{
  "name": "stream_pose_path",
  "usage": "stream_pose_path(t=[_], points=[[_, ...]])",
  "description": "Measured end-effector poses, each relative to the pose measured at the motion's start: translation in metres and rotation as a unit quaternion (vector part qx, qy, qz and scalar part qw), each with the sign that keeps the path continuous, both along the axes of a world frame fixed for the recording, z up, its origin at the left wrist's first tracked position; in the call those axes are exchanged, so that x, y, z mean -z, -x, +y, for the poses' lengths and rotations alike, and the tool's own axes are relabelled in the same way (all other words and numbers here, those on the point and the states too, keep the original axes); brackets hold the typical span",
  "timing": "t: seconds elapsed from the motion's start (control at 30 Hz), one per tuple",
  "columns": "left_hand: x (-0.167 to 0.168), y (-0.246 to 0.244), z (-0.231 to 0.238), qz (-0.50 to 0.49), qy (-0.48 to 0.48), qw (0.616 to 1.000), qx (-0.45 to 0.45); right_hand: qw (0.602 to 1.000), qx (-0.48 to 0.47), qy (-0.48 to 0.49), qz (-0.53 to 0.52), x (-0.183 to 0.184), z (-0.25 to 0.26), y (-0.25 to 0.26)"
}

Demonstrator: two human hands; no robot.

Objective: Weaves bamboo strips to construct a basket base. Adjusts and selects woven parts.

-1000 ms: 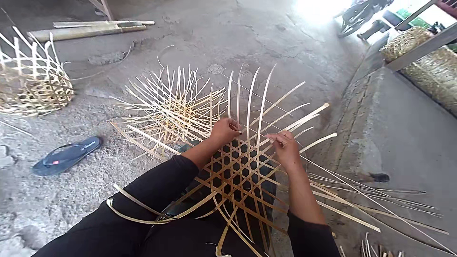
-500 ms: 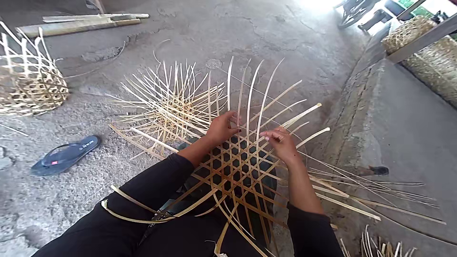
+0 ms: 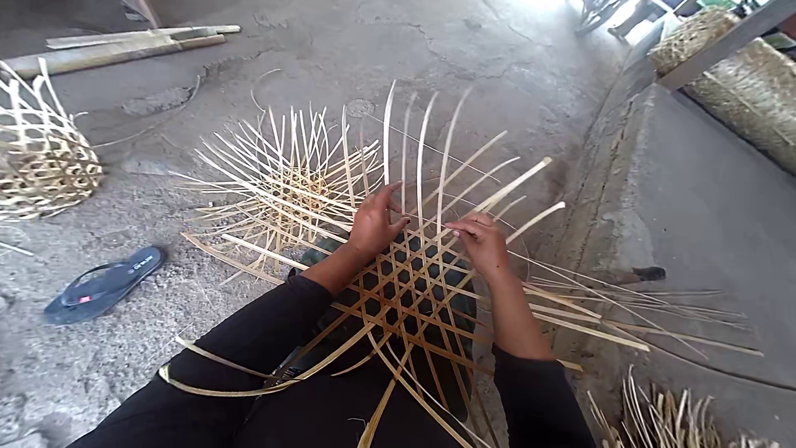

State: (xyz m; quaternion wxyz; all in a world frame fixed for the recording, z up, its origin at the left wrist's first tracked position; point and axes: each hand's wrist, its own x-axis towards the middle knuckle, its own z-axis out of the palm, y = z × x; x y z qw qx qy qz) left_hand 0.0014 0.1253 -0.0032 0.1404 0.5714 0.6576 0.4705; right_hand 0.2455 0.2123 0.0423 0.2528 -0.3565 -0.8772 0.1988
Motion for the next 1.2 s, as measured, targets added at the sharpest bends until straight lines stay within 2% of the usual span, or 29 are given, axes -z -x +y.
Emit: stream_pose_path(t=[0.3, 0.47, 0.7, 1.03, 1.2], points=[[0.000, -0.003, -0.010, -0.019, 0.032, 0.999, 0.020, 1.000, 0.009, 0.000, 0.022, 0.013, -0.012, 0.006], [0.003, -0.014, -0.038, 0.047, -0.010, 0.999, 0.023, 0.999, 0.031, 0.017, 0.026, 0.022, -0.045, -0.003], [0.007, -0.009, -0.071, 0.087, -0.022, 0.996, -0.020, 0.994, 0.052, -0.087, 0.050, 0.048, -0.075, 0.006], [0.013, -0.007, -0.069, 0.097, -0.043, 0.994, -0.027, 0.986, 0.092, -0.118, 0.072, 0.055, -0.081, 0.009], [0.017, -0.004, -0.068, 0.111, -0.056, 0.992, -0.007, 0.988, 0.086, -0.104, 0.076, 0.060, -0.078, 0.006]])
